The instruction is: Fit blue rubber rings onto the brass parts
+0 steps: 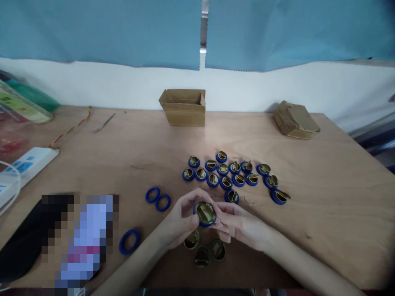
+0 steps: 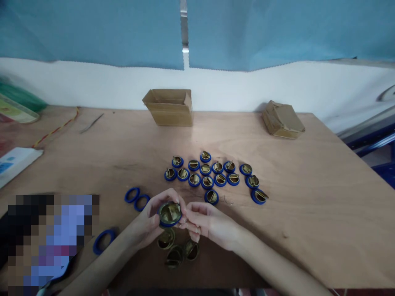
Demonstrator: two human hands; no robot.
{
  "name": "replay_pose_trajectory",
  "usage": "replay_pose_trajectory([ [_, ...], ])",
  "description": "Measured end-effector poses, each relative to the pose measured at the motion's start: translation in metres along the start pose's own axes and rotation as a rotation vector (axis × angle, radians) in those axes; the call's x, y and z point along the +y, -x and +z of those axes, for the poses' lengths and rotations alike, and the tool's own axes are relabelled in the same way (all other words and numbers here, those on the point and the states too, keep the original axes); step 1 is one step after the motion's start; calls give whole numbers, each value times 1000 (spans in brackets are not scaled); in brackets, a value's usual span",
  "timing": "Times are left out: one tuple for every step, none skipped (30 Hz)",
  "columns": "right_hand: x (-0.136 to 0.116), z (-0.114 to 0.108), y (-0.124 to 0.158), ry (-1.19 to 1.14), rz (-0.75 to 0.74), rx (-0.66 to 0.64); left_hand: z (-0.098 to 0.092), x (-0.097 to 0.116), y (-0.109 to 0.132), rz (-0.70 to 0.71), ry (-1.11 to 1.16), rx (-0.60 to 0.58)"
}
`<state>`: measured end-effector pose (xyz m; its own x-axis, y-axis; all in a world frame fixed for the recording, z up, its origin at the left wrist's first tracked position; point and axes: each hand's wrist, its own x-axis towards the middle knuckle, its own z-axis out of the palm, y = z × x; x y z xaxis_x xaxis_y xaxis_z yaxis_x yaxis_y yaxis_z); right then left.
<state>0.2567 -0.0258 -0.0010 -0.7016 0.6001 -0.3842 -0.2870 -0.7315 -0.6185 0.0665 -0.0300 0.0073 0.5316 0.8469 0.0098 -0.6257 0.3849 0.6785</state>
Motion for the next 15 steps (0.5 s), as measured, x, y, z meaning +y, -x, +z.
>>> replay_pose_trajectory([
  [1, 0, 0, -2, -13, 5, -1, 0, 0, 1, 0, -4],
  [1, -1, 0, -4, -29, 9, -1, -1, 0, 2, 1, -10],
  [1, -1, 0, -5, -43, 15, -2, -2, 0, 7, 4, -16],
  [1, -2, 0, -5, -56, 22, -3, -2, 0, 11, 7, -22],
  [0, -2, 1, 1, -75, 33, -4, -2, 0, 12, 11, -26],
  [-2, -2, 2, 20, -101, 51, -4, -2, -1, 12, 17, -29],
  [-5, -1, 4, 61, -134, 72, -4, -2, -1, 11, 24, -33],
  [-8, -1, 6, 123, -169, 92, -4, -2, -1, 11, 29, -34],
  [-11, 1, 8, 200, -205, 108, -3, -1, -1, 12, 30, -35],
  [-14, 2, 10, 283, -236, 119, -2, -1, -2, 16, 24, -36],
  [-17, 3, 12, 356, -253, 120, -1, 0, -2, 26, 10, -33],
  [-19, 4, 13, 409, -257, 109, -1, 0, -2, 36, -10, -28],
  [-19, 5, 14, 435, -251, 92, 0, -1, -2, 48, -35, -21],
  [-19, 6, 14, 438, -239, 73, -1, -1, -2, 58, -59, -12],
  [-18, 6, 14, 427, -222, 49, -1, -2, -2, 66, -83, 1],
])
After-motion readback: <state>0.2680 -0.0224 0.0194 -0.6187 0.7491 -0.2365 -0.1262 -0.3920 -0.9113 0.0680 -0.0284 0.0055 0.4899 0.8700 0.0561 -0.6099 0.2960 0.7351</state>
